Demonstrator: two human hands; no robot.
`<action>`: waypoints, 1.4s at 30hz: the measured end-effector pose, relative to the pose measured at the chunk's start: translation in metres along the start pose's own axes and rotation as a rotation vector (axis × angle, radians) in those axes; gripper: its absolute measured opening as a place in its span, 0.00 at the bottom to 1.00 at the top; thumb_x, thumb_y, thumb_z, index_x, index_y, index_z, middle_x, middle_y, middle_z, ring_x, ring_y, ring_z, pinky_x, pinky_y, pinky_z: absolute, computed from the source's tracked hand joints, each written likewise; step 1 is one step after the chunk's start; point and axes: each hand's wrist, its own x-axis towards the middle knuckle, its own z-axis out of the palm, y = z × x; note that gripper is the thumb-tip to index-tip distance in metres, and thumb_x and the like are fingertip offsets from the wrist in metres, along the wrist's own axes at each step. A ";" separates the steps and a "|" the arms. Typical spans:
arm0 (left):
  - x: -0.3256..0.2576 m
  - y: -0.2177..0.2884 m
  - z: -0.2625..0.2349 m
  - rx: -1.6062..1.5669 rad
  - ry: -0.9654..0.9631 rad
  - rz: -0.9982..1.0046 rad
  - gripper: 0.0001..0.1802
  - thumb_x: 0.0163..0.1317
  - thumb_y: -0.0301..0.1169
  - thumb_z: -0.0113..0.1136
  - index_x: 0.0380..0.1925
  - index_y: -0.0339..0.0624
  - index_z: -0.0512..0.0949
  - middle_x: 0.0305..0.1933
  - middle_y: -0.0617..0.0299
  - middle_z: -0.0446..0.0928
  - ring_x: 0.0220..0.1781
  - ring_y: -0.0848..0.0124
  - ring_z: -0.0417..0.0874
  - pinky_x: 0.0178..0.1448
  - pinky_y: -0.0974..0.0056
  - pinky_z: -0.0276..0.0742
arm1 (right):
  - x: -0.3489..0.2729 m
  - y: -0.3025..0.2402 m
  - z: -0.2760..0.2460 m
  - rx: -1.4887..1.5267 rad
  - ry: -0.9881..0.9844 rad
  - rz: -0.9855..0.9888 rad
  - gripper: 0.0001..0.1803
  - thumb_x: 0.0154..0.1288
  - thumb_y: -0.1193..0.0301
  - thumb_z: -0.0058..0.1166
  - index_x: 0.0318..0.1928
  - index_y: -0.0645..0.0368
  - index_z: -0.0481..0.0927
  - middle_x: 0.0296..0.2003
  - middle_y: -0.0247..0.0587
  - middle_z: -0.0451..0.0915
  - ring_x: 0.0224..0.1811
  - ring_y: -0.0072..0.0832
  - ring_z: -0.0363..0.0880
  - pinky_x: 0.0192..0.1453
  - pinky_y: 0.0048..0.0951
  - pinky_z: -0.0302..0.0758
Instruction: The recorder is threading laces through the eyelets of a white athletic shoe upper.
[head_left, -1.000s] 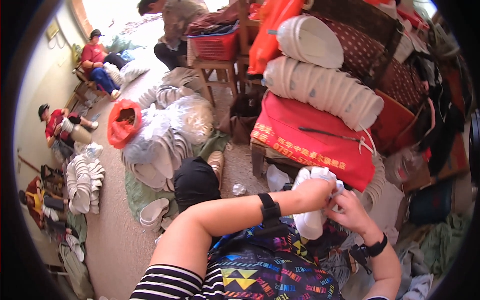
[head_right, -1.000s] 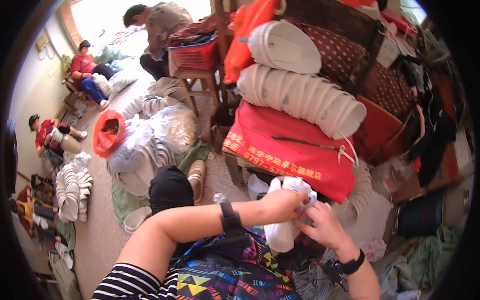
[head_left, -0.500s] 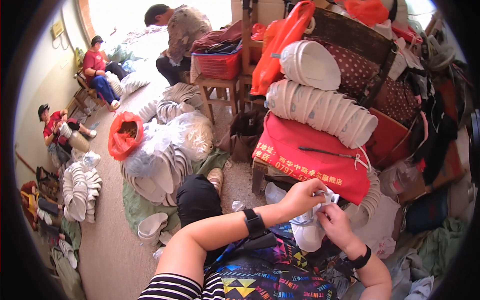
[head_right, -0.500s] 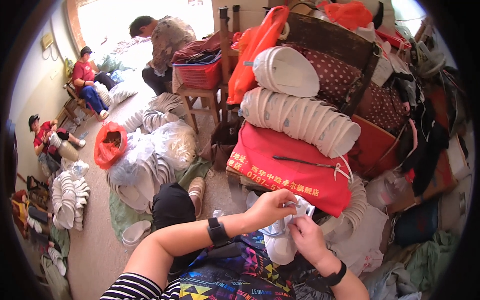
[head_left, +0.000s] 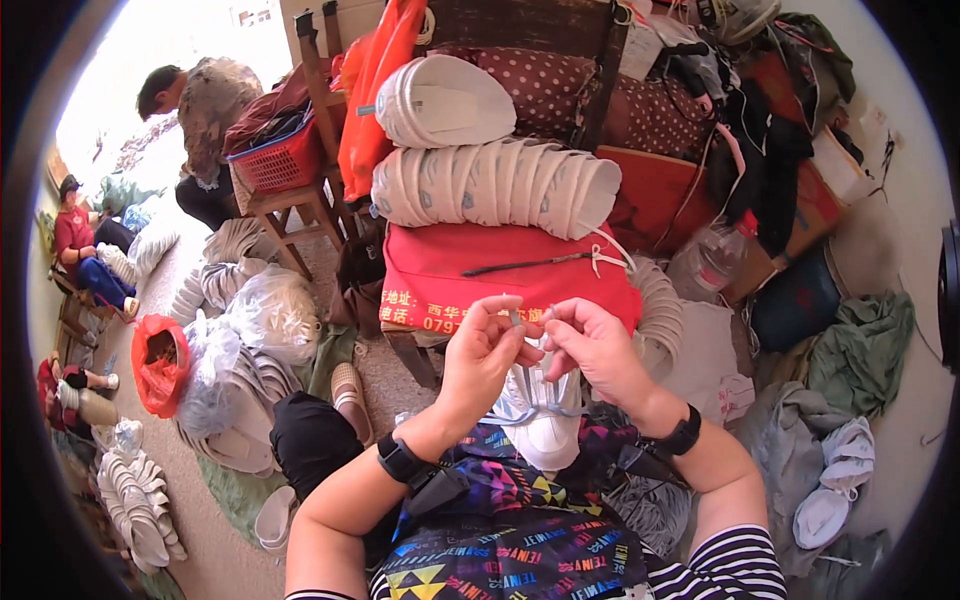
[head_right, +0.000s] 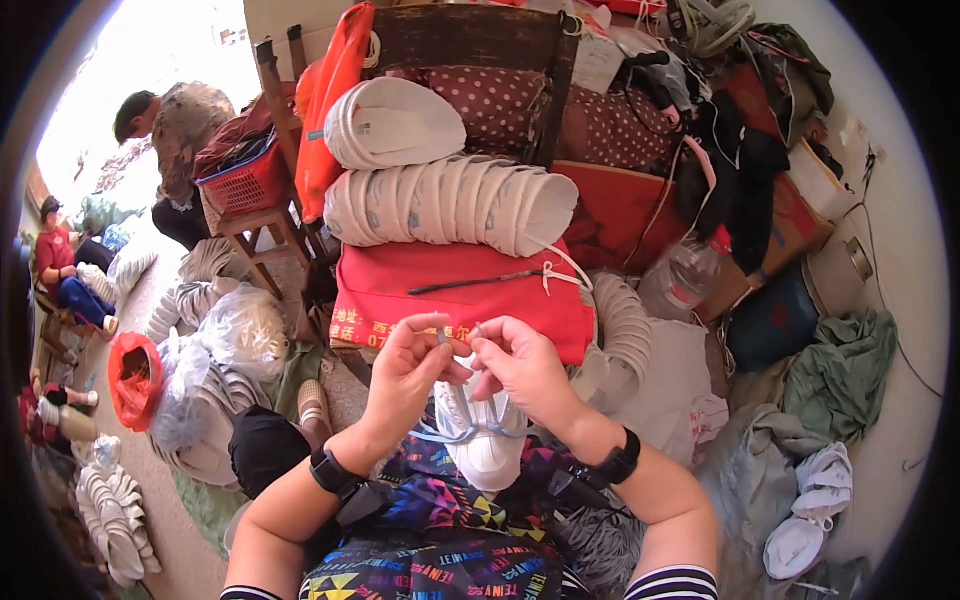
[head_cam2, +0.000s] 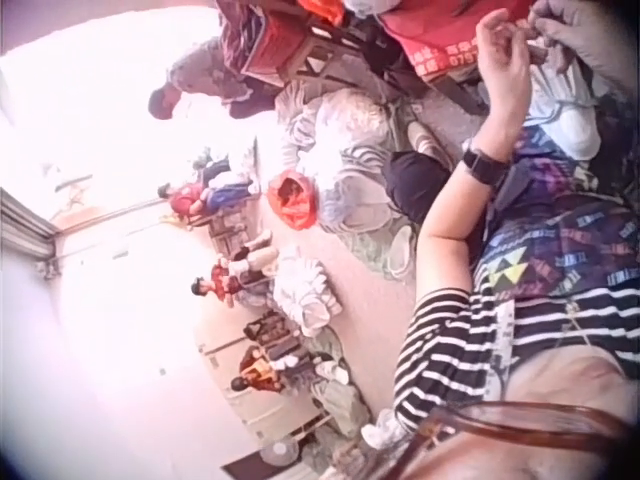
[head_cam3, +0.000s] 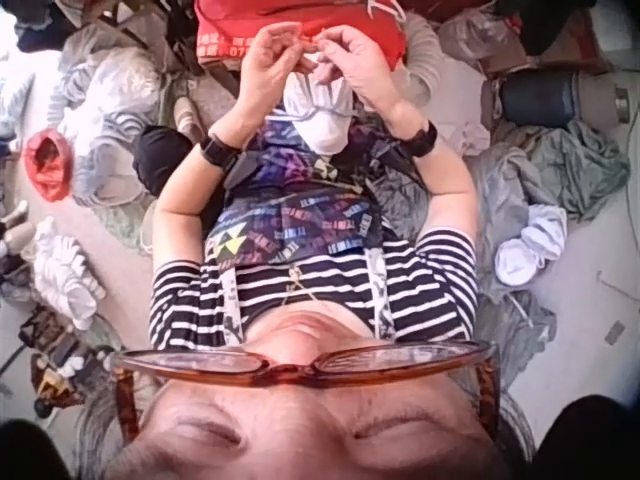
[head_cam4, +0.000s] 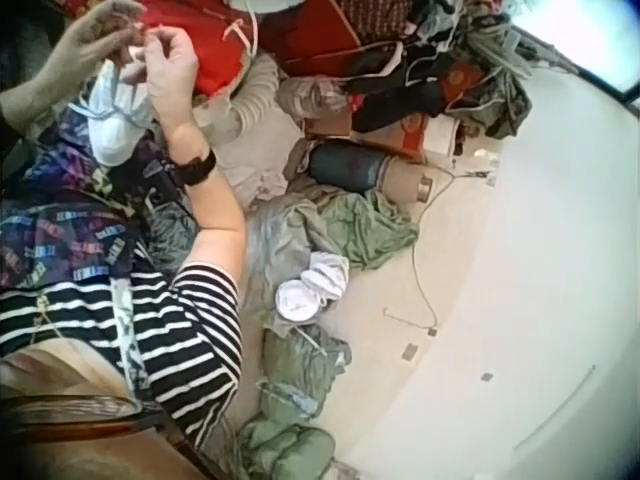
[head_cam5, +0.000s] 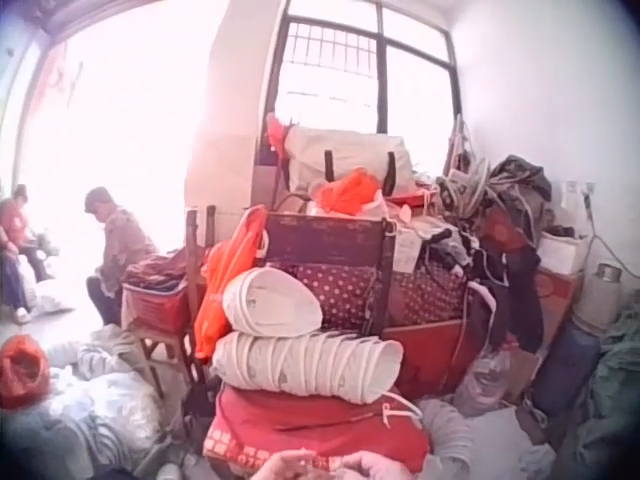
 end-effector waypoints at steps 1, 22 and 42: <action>0.000 0.002 0.003 -0.003 -0.007 -0.007 0.16 0.70 0.21 0.50 0.57 0.36 0.66 0.40 0.58 0.79 0.36 0.73 0.83 0.42 0.70 0.81 | 0.001 -0.001 0.001 -0.011 -0.008 -0.002 0.10 0.74 0.69 0.48 0.48 0.63 0.74 0.33 0.35 0.79 0.24 0.17 0.78 0.30 0.19 0.79; -0.003 -0.006 -0.020 0.248 -0.376 -0.168 0.23 0.71 0.28 0.52 0.65 0.40 0.65 0.47 0.68 0.77 0.36 0.84 0.74 0.42 0.74 0.75 | 0.005 -0.066 0.020 -0.213 -0.067 -0.437 0.04 0.71 0.76 0.48 0.41 0.62 0.75 0.32 0.36 0.78 0.26 0.18 0.79 0.30 0.20 0.78; -0.019 0.063 -0.007 0.099 -0.233 -0.101 0.17 0.75 0.37 0.46 0.36 0.37 0.78 0.24 0.73 0.64 0.25 0.85 0.60 0.30 0.76 0.57 | 0.007 -0.026 -0.071 -1.304 -0.010 -0.661 0.12 0.59 0.73 0.59 0.44 0.59 0.77 0.39 0.37 0.75 0.38 0.24 0.76 0.43 0.26 0.76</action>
